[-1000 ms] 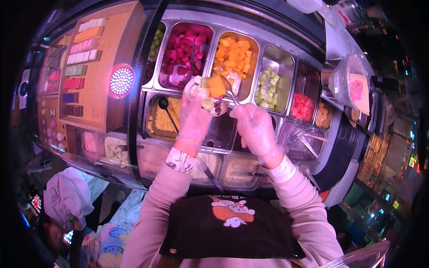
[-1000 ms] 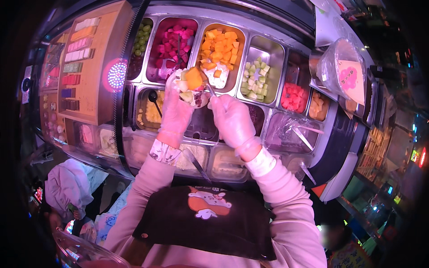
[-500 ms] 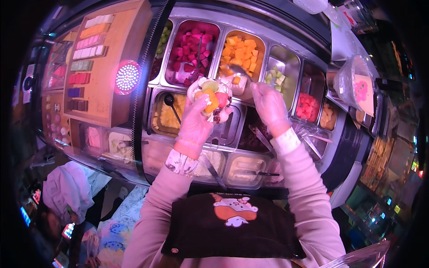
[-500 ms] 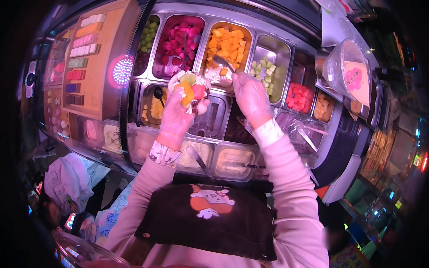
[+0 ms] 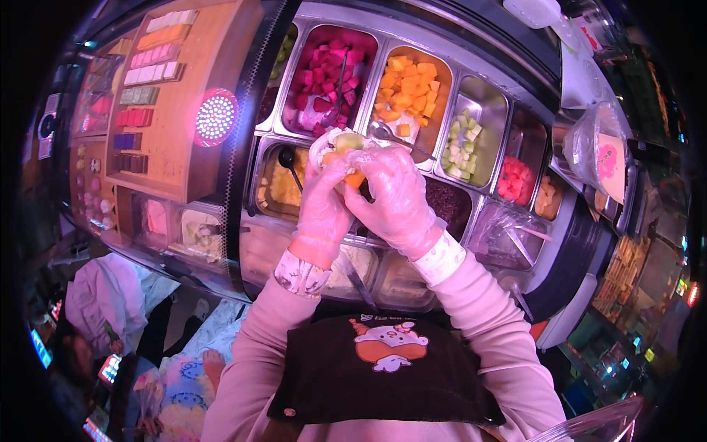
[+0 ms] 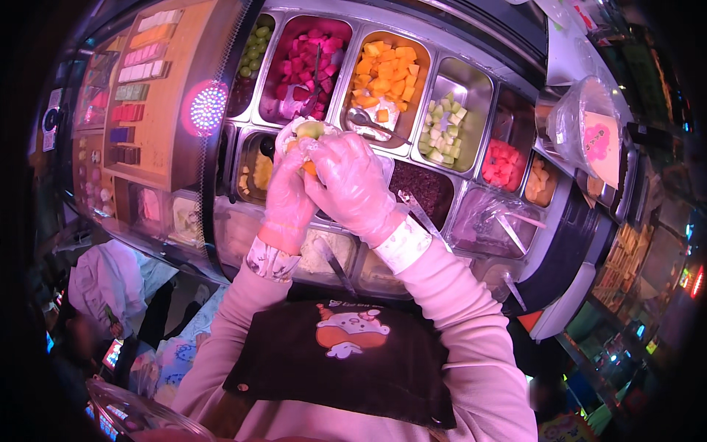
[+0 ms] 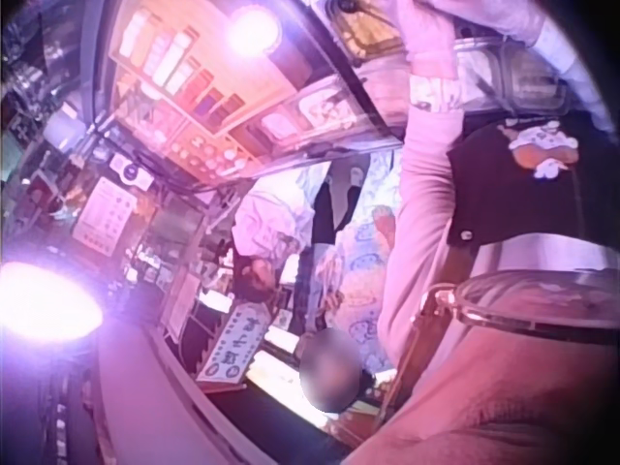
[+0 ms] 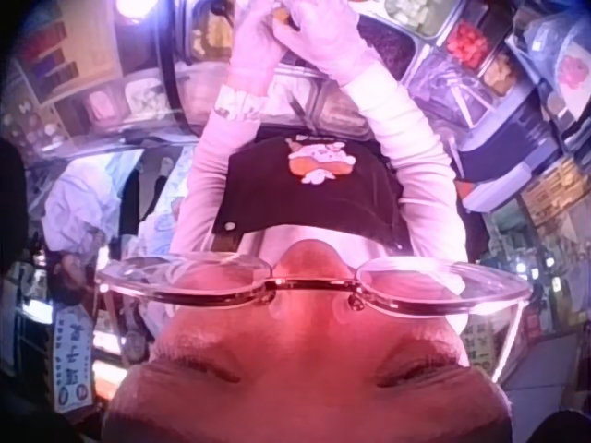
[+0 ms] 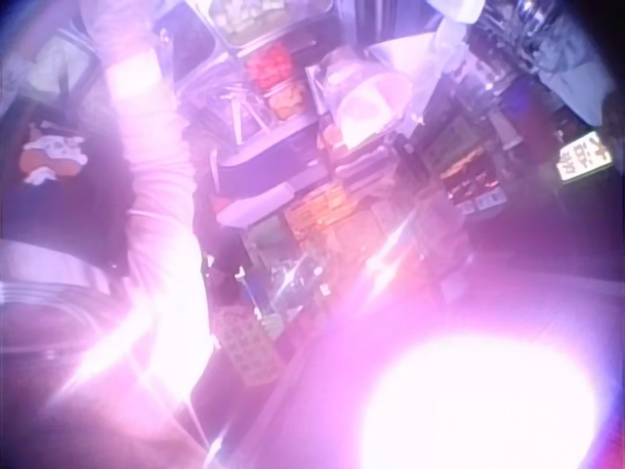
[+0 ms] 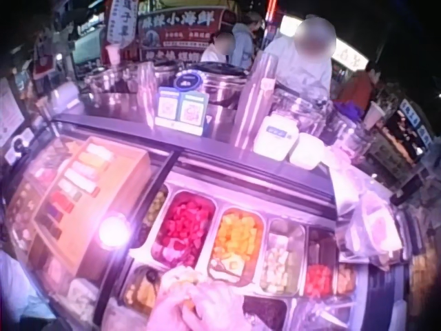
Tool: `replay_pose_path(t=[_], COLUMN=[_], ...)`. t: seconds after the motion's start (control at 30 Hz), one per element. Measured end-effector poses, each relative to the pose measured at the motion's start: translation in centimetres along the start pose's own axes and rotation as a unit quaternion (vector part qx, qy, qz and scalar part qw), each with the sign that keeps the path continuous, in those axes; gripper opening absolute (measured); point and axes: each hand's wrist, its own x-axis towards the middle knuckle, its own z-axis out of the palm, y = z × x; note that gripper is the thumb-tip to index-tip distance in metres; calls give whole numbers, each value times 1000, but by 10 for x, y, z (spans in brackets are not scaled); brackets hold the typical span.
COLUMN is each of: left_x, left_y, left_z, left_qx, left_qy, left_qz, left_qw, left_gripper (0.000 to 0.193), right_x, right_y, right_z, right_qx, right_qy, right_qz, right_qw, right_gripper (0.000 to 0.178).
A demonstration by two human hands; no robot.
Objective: The person scoops red beans and white rice into a plastic bag, then adds diced fruits including watermelon, melon, and mango. They seal the bag, add a small white ball, and place the bag into a styrofoam container.
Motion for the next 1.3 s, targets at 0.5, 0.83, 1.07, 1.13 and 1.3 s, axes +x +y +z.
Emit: replay_pose_path(t=[0.5,0.83,1.07,1.13,1.3], left_x=[-12,-23,-20,-22,-24], left_y=[21,18,20,27,33], left_z=[19,9,-19,-18,-34], left_qx=[-26,21,6,-7,-21], left_qy=[39,25,55,78,104], left_qz=[-37,-21,-44,-48,-100], left_qw=[998,999,998,996,989], left_gripper=[52,54,56,56,55], right_x=[5,-7,2,44,131], right_y=[-26,-31,-11,11,123], right_z=[-38,-25,-13,-22,64], right_qx=[23,74,43,14,-186], right_qy=[-11,-184,-179,-121,-95], right_qz=[16,106,17,-98,-16], right_qw=[1000,974,983,988,978], right_gripper=[47,11,14,18,50])
